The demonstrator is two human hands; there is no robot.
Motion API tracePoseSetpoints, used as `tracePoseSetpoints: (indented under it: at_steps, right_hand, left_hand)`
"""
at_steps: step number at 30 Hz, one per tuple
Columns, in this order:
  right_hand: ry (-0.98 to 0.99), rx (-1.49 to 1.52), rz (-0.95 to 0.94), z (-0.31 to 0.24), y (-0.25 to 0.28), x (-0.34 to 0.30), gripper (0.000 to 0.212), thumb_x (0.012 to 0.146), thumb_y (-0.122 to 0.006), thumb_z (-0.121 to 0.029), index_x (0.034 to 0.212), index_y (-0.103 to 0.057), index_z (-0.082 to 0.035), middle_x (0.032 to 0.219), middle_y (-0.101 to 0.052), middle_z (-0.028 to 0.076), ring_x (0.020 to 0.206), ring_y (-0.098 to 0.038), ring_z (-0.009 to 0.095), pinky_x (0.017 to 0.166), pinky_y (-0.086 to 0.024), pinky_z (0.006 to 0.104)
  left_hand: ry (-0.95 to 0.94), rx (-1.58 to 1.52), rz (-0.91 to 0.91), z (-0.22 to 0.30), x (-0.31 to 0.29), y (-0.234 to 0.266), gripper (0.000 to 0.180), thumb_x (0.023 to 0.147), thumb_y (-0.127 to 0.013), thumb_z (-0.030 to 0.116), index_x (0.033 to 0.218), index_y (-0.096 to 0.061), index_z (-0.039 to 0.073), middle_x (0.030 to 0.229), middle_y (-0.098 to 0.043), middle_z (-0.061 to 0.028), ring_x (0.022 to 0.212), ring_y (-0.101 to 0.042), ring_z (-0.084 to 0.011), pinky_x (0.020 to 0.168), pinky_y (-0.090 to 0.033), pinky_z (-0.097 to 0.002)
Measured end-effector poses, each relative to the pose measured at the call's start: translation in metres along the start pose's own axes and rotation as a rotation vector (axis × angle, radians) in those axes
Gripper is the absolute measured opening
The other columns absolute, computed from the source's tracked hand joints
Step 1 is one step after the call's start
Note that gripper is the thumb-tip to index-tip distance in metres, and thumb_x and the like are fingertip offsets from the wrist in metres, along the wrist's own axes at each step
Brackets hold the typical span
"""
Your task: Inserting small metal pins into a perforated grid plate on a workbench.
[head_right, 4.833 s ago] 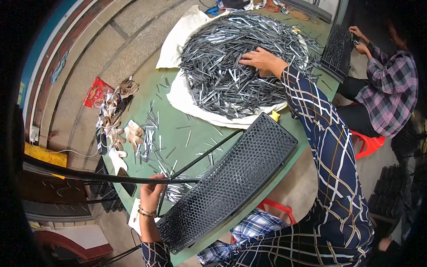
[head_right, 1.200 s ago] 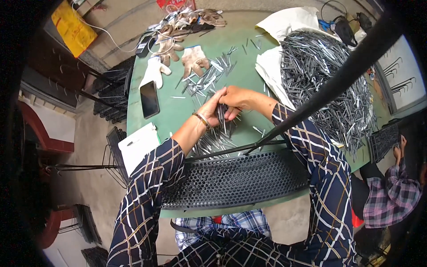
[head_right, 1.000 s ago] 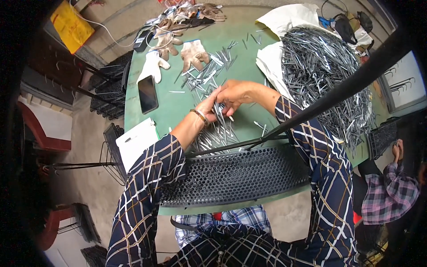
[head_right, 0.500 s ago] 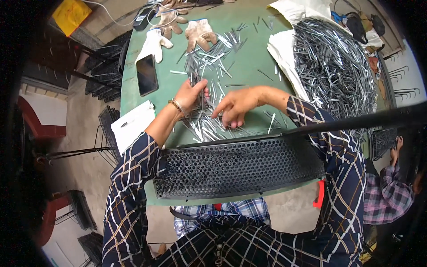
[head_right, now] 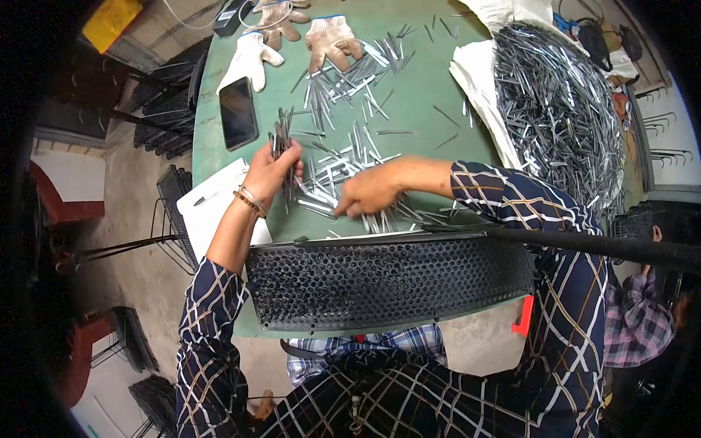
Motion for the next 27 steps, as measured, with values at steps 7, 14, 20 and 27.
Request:
tracePoseSetpoints:
  at_steps: [7,14,20,27]
  right_hand:
    - [0.066,0.098,0.286,0.018,0.037,-0.055,0.032,0.085,-0.059,-0.020,0.114,-0.059,-0.005,0.089,-0.060,0.016,0.080,-0.060,0.025,0.072,-0.047,0.0340]
    - [-0.710,0.200,0.282,0.032,0.014,-0.093,0.035,0.081,-0.067,-0.027,0.081,-0.060,0.008,0.068,-0.065,0.013,0.059,-0.066,0.017,0.050,-0.050,0.0275]
    - [-0.523,0.448,0.642,0.029,0.013,-0.063,0.023,0.076,-0.070,-0.016,0.068,-0.062,0.004,0.065,-0.066,0.013,0.055,-0.065,0.015,0.052,-0.052,0.0259]
    - [-0.364,0.772,0.649,0.032,0.017,-0.012,0.015,0.074,-0.069,-0.004,0.076,-0.060,0.008,0.075,-0.065,0.014,0.065,-0.065,0.019,0.059,-0.055,0.0262]
  left_hand:
    - [0.063,0.302,0.037,-0.013,-0.011,0.014,0.018,0.087,-0.056,0.018,0.087,-0.052,0.000,0.064,-0.058,-0.0047,0.055,-0.057,-0.0125,0.047,-0.046,-0.0272]
    - [0.092,0.466,-0.001,-0.024,-0.008,-0.011,0.020,0.086,-0.054,0.016,0.089,-0.053,-0.004,0.064,-0.063,-0.0084,0.055,-0.063,-0.0176,0.049,-0.050,-0.0301]
    - [0.160,0.415,-0.018,-0.020,0.012,-0.046,0.021,0.085,-0.054,0.014,0.089,-0.053,-0.006,0.068,-0.065,-0.0124,0.054,-0.065,-0.0207,0.046,-0.053,-0.0313]
    - [0.106,0.633,0.088,-0.021,0.019,-0.046,0.036,0.081,-0.060,0.027,0.089,-0.060,-0.008,0.083,-0.063,-0.0234,0.079,-0.063,-0.0336,0.069,-0.050,-0.0397]
Point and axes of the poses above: each hand's wrist, its own x-axis towards the middle knuckle, its own y-axis out of the back of the hand, z = x × y, the point moved 1 cm from there along x, towards the middle knuckle
